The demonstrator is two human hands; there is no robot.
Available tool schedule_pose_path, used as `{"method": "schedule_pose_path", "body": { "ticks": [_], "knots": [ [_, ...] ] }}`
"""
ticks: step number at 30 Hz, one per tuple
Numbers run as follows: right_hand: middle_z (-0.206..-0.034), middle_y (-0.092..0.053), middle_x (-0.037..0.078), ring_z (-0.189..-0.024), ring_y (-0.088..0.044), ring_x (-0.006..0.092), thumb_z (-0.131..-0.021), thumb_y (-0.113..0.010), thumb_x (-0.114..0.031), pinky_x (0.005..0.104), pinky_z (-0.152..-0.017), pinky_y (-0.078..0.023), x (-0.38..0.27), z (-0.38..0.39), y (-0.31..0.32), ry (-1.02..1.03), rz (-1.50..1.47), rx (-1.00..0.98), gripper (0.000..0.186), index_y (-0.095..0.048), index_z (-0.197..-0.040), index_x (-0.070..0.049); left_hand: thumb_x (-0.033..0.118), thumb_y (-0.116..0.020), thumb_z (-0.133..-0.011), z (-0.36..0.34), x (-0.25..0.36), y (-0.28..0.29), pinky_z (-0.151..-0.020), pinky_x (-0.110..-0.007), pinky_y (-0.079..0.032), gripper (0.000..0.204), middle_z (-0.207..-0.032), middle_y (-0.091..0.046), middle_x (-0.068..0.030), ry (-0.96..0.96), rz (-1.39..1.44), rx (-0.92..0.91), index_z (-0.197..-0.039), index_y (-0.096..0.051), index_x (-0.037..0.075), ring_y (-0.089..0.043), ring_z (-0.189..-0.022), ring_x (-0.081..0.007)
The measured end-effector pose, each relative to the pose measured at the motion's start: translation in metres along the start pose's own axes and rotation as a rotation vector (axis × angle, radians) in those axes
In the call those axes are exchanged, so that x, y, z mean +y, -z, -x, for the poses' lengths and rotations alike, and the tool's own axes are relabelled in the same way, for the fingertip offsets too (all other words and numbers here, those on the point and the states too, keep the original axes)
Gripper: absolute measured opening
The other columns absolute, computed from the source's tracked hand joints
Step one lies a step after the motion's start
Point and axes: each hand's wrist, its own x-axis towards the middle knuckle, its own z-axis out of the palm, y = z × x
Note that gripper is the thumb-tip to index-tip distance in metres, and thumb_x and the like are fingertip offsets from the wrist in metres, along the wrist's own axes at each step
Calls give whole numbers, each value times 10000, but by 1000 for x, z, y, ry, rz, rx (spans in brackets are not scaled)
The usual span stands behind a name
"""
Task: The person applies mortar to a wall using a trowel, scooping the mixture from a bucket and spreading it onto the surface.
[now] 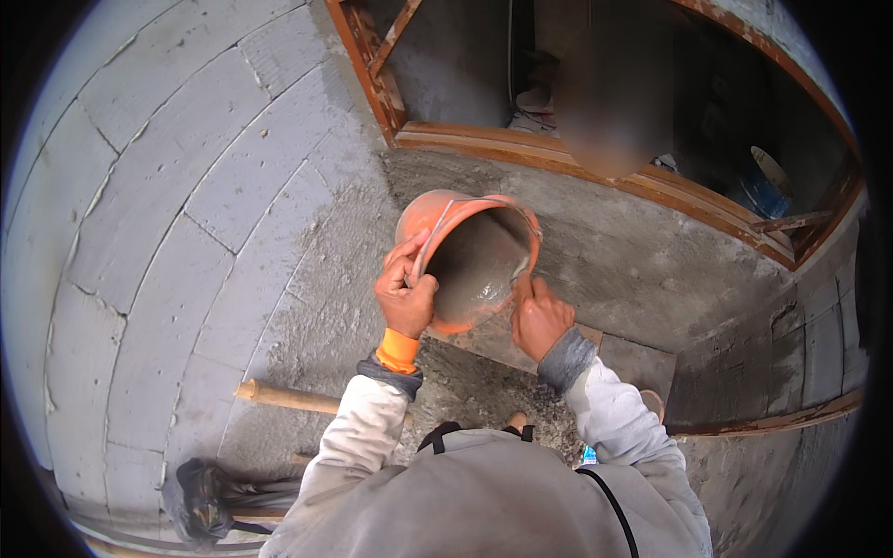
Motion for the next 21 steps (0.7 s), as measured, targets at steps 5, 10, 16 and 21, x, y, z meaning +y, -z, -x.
{"method": "schedule_pose_path", "body": {
  "ticks": [5,10,16,21],
  "knots": [
    [-751,-586,138,-617,-587,250,-743,-583,-82,350,-578,-488,38,2,29,-52,-251,-348,277,-550,-998,22,-37,-506,-572,3,33,-31,-959,-432,-373,117,-1090,-628,-152,-219,-33,-168,-571,-403,20,-545,-1076,-314],
    [-690,-581,70,-547,-557,142,-807,-567,-118,261,-512,-457,78,20,17,-70,-1241,-604,233,-540,-962,55,-34,-511,-543,2,50,-25,-934,-378,-381,110,-1119,-592,-203,-53,224,-176,-588,-434,31,-530,-1076,-258],
    [-823,-578,78,-551,-544,117,-824,-544,-131,240,-469,-449,50,24,-16,-249,-1758,-639,397,-482,-1171,51,-41,-543,-624,28,-3,-37,-839,-300,-406,156,-1171,-561,-201,217,356,123,-583,-418,41,-538,-984,-181],
    [-872,-589,101,-577,-557,124,-785,-498,-119,245,-507,-475,34,12,-70,-357,-1698,-789,448,-462,-1204,35,64,-624,-775,62,-88,0,-793,-266,-415,135,-1110,-582,-152,426,399,513,-698,-517,39,-534,-902,-128]
  ]
}}
